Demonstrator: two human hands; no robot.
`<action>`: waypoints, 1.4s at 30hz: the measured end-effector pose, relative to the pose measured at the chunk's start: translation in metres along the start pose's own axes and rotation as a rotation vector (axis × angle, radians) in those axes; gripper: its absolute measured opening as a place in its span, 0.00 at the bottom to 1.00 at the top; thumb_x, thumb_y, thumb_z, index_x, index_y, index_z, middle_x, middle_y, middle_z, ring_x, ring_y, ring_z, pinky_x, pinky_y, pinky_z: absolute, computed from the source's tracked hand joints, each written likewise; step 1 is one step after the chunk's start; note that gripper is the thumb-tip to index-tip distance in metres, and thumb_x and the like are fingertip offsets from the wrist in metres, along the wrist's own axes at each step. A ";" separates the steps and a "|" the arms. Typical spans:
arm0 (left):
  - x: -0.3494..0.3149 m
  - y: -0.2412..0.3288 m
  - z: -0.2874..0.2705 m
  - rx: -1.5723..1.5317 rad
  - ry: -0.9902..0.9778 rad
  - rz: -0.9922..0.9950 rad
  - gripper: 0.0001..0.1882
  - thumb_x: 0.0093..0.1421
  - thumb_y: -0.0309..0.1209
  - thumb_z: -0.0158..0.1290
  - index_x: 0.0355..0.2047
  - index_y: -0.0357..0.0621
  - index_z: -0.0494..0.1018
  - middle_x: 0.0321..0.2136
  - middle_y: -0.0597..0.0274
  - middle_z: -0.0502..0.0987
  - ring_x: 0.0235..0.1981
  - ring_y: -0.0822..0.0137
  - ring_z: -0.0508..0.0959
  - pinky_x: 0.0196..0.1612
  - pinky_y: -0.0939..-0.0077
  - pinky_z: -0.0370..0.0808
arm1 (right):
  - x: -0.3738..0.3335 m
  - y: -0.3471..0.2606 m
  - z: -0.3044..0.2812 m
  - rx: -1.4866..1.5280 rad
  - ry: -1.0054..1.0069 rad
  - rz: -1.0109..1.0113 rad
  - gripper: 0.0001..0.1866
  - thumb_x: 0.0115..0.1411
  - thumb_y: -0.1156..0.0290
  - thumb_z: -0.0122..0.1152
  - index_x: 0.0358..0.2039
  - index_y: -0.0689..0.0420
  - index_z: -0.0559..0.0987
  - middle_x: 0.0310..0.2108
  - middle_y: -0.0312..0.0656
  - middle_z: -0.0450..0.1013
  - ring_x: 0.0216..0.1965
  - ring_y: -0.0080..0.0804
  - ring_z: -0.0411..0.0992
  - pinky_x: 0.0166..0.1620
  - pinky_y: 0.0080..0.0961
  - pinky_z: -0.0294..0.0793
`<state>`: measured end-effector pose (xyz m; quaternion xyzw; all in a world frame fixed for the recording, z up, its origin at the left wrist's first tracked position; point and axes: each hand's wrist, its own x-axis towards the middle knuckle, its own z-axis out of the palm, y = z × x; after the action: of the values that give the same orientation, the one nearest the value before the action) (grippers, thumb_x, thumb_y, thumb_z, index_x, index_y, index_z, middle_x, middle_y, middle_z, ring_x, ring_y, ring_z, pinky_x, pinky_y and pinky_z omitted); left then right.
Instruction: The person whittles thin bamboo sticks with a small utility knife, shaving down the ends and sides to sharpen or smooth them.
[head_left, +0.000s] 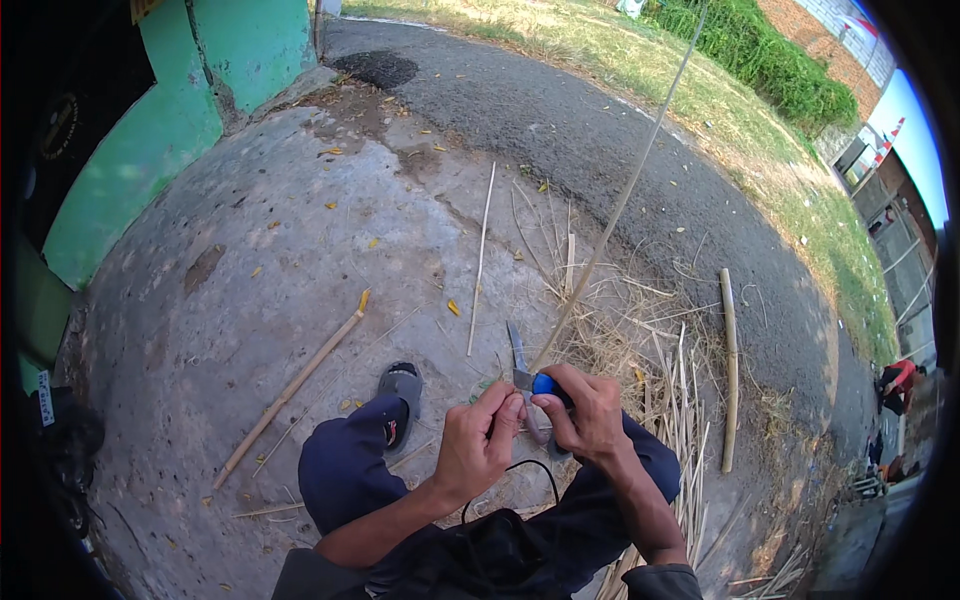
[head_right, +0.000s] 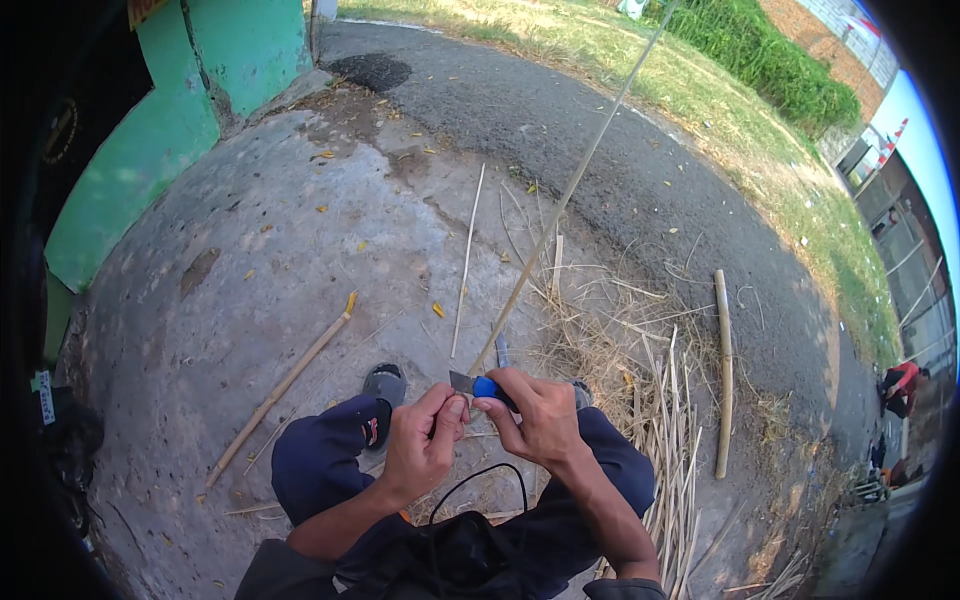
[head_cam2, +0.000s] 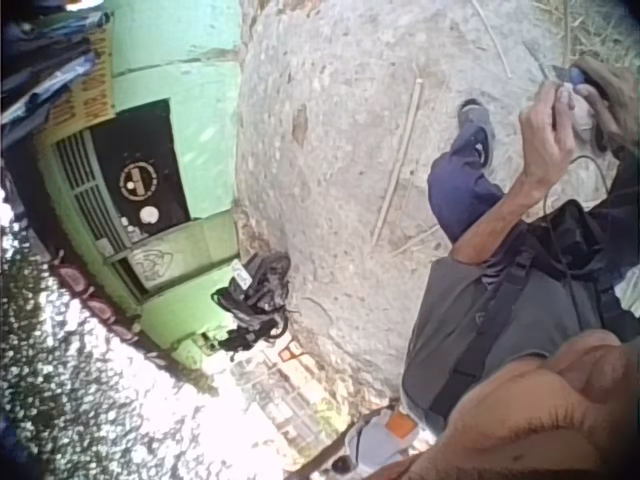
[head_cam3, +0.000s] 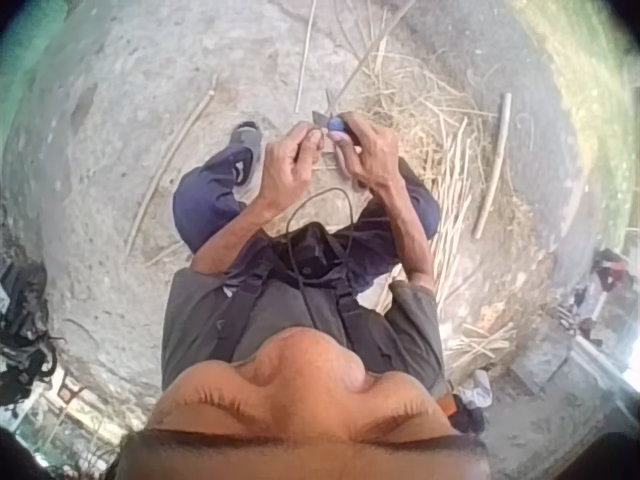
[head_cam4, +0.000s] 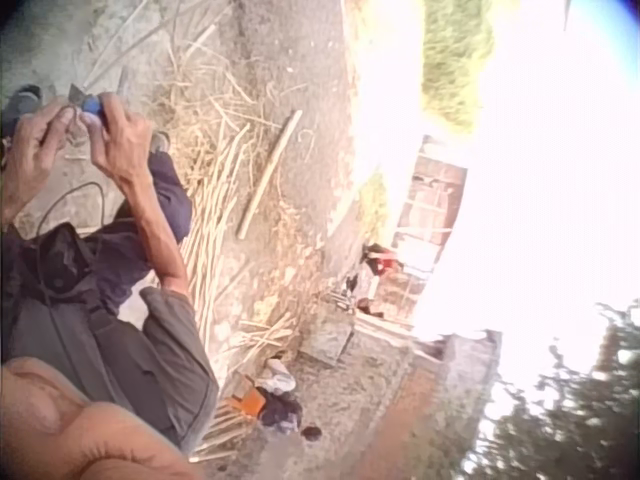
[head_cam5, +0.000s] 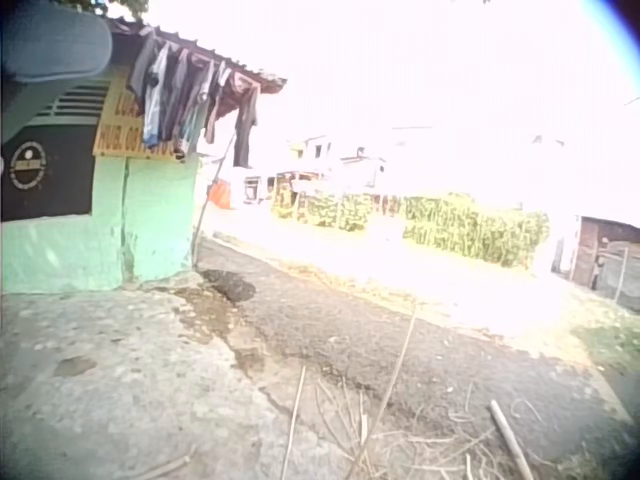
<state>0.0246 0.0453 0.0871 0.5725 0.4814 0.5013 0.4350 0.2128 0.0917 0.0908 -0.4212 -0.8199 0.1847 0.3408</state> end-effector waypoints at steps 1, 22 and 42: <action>0.000 0.002 -0.001 0.013 0.007 0.003 0.13 0.76 0.29 0.49 0.33 0.35 0.72 0.20 0.62 0.73 0.20 0.77 0.71 0.25 0.76 0.69 | 0.001 0.000 -0.001 -0.009 0.003 -0.007 0.14 0.64 0.62 0.72 0.43 0.58 0.81 0.28 0.44 0.80 0.24 0.42 0.80 0.28 0.34 0.77; -0.052 0.012 -0.018 0.222 -0.064 0.143 0.09 0.73 0.26 0.51 0.33 0.36 0.74 0.18 0.54 0.75 0.16 0.64 0.77 0.22 0.69 0.68 | 0.043 0.086 -0.079 -0.173 0.445 0.136 0.15 0.73 0.61 0.60 0.35 0.61 0.75 0.18 0.48 0.68 0.19 0.46 0.69 0.28 0.39 0.64; -0.108 0.005 -0.071 0.238 0.024 -0.047 0.09 0.75 0.27 0.50 0.40 0.36 0.78 0.17 0.61 0.70 0.18 0.77 0.68 0.25 0.74 0.64 | -0.019 0.163 -0.099 0.029 -0.419 0.942 0.38 0.73 0.33 0.48 0.46 0.59 0.87 0.22 0.32 0.67 0.22 0.20 0.61 0.25 0.26 0.62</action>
<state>-0.0495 -0.0611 0.0842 0.6027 0.5559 0.4370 0.3699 0.3831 0.1723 0.0559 -0.6939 -0.5894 0.4099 0.0551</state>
